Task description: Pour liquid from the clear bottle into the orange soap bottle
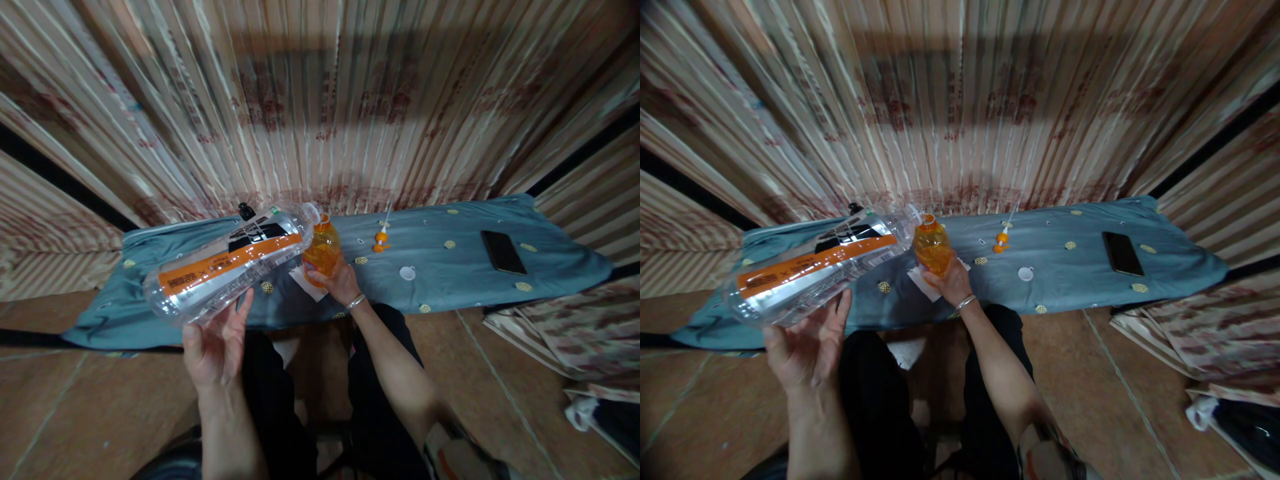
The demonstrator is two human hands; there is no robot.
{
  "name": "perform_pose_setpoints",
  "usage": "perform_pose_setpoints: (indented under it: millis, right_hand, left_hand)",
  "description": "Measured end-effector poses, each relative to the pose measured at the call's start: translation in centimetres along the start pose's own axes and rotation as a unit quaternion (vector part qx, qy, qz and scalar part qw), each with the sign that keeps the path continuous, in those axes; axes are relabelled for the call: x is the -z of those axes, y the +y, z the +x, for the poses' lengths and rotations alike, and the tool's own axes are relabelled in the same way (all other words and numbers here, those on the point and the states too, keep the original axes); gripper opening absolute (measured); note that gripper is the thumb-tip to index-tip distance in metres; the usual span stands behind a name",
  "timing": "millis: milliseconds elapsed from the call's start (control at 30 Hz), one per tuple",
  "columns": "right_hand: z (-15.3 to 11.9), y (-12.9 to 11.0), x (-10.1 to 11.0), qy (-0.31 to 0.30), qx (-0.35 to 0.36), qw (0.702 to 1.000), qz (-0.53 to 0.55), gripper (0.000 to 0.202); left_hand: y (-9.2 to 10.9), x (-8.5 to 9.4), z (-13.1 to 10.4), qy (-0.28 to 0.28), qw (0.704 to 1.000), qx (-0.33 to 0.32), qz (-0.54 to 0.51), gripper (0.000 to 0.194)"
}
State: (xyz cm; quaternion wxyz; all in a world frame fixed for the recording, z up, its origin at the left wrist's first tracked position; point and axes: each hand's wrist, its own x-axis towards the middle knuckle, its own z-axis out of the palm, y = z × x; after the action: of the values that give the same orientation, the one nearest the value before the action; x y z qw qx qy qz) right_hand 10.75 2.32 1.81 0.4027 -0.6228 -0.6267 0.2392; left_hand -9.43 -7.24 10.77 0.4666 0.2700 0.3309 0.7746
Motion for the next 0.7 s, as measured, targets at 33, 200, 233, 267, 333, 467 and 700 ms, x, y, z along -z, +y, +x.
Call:
perform_pose_setpoints:
  millis: [33, 200, 233, 267, 333, 467, 700]
  right_hand:
    - [0.0, 0.02, -0.01, 0.0, 0.001, 1.0, -0.002, 0.066]
    - [0.04, 0.25, -0.14, 0.004, 0.008, 1.0, -0.005, 0.066]
    - [0.04, 0.3, -0.17, 0.005, 0.012, 1.0, -0.006, 0.065]
    - [0.05, 0.34, -0.19, 0.006, 0.015, 1.0, -0.009, 0.065]
    - [0.05, 0.39, -0.23, 0.007, 0.018, 1.0, -0.013, 0.064]
    - [0.02, 0.36, -0.27, 0.009, 0.009, 1.0, -0.018, 0.065]
    - [0.06, 0.35, -0.28, 0.009, 0.01, 1.0, -0.008, 0.065]
  left_hand:
    - [-0.01, -0.01, -0.01, 0.0, 1.0, -0.001, -0.001, 0.066]
    - [-0.1, 0.04, -0.05, -0.003, 1.0, -0.004, -0.003, 0.064]
    - [-0.11, 0.06, -0.05, -0.003, 1.0, -0.001, -0.001, 0.064]
    - [-0.11, 0.09, -0.06, -0.002, 1.0, -0.004, -0.002, 0.064]
    - [-0.08, 0.13, -0.07, -0.001, 1.0, -0.001, 0.0, 0.063]
    - [-0.05, 0.1, -0.04, 0.0, 1.0, 0.0, -0.003, 0.063]
    - [-0.19, 0.01, 0.07, -0.005, 1.0, 0.0, 0.001, 0.065]
